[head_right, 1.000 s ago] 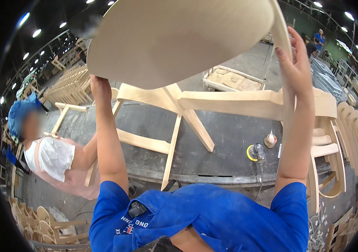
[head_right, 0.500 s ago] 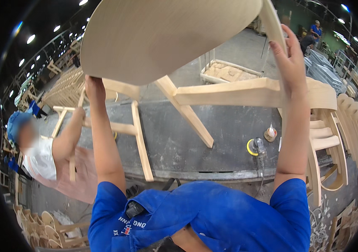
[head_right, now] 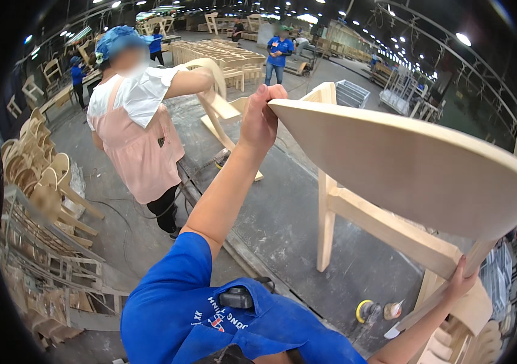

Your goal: The person uses a handheld orbital sander to smooth the surfaces of wooden chair frames. They lift and reposition the chairs to reach different edges and legs, then place the finished pieces on a nearby stack.

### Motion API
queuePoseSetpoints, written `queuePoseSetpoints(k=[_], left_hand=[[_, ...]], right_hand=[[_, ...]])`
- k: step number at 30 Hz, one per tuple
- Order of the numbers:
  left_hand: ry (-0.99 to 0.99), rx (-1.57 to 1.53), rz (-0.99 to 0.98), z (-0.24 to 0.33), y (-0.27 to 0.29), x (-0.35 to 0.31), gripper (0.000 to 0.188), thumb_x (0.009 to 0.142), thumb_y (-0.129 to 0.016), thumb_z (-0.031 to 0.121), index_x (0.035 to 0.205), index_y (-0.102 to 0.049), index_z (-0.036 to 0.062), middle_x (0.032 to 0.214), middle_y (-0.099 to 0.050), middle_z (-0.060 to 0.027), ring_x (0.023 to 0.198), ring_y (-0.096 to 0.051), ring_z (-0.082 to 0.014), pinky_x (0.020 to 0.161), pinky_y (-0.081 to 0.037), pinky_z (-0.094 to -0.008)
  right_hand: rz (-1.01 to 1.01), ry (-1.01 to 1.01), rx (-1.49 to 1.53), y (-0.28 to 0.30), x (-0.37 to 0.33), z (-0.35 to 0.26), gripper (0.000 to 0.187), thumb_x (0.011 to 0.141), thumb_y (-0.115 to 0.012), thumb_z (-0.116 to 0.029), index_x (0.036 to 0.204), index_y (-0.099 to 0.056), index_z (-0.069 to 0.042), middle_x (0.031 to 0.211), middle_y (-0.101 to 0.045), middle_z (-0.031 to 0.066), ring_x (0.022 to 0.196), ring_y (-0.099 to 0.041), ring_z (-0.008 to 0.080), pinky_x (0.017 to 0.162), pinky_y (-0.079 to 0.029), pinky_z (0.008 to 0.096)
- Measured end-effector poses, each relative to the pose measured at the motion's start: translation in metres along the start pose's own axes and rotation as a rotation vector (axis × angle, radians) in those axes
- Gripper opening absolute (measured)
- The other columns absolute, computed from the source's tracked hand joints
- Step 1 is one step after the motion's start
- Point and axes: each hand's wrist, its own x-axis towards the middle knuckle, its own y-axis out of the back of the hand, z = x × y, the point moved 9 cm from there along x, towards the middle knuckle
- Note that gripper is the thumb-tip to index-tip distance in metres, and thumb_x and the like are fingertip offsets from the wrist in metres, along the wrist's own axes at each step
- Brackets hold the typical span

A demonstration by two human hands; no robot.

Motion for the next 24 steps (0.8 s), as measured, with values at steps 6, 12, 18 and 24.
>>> queuePoseSetpoints(k=[6,12,18,24], left_hand=[[-0.193,0.230,-0.032,0.066,-0.069,0.006,0.030,0.088,-0.063,0.021,0.065,-0.054,0.0033,0.065,-0.048,0.0019,0.063,-0.041,-0.0075,0.060,-0.030,-0.0229],[-0.198,0.547,-0.077,0.048,-0.123,0.011,0.031,0.082,-0.070,0.022,0.062,-0.056,0.0023,0.059,-0.048,-0.0018,0.061,-0.042,-0.0135,0.057,-0.032,-0.0292],[-0.217,0.570,-0.019,-0.011,-0.125,0.037,0.034,0.089,-0.065,0.024,0.066,-0.057,-0.0006,0.060,-0.047,0.0025,0.060,-0.040,-0.0061,0.053,-0.032,-0.0258],[-0.087,0.550,0.028,-0.063,-0.108,0.067,0.030,0.093,-0.060,0.026,0.075,-0.065,0.0023,0.061,-0.046,0.0103,0.059,-0.037,-0.0002,0.052,-0.028,-0.0198]], right_hand=[[-0.046,-0.055,0.217,-0.084,-0.005,0.061,0.044,0.090,-0.066,-0.024,0.116,-0.056,0.009,0.113,-0.062,0.0166,0.102,-0.058,0.0235,0.091,-0.043,0.0340],[-0.158,-0.156,0.357,-0.173,-0.063,0.136,0.045,0.088,-0.066,-0.017,0.121,-0.052,0.010,0.119,-0.059,0.0176,0.108,-0.058,0.0252,0.094,-0.043,0.0360],[-0.244,-0.193,0.447,-0.206,-0.068,0.161,0.052,0.088,-0.067,-0.020,0.125,-0.048,0.011,0.121,-0.057,0.0168,0.110,-0.055,0.0256,0.098,-0.040,0.0356],[-0.568,-0.009,0.054,-0.183,-0.149,0.194,0.073,0.078,-0.076,-0.027,0.136,-0.040,0.000,0.132,-0.045,0.0251,0.122,-0.047,0.0354,0.100,-0.040,0.0435]])
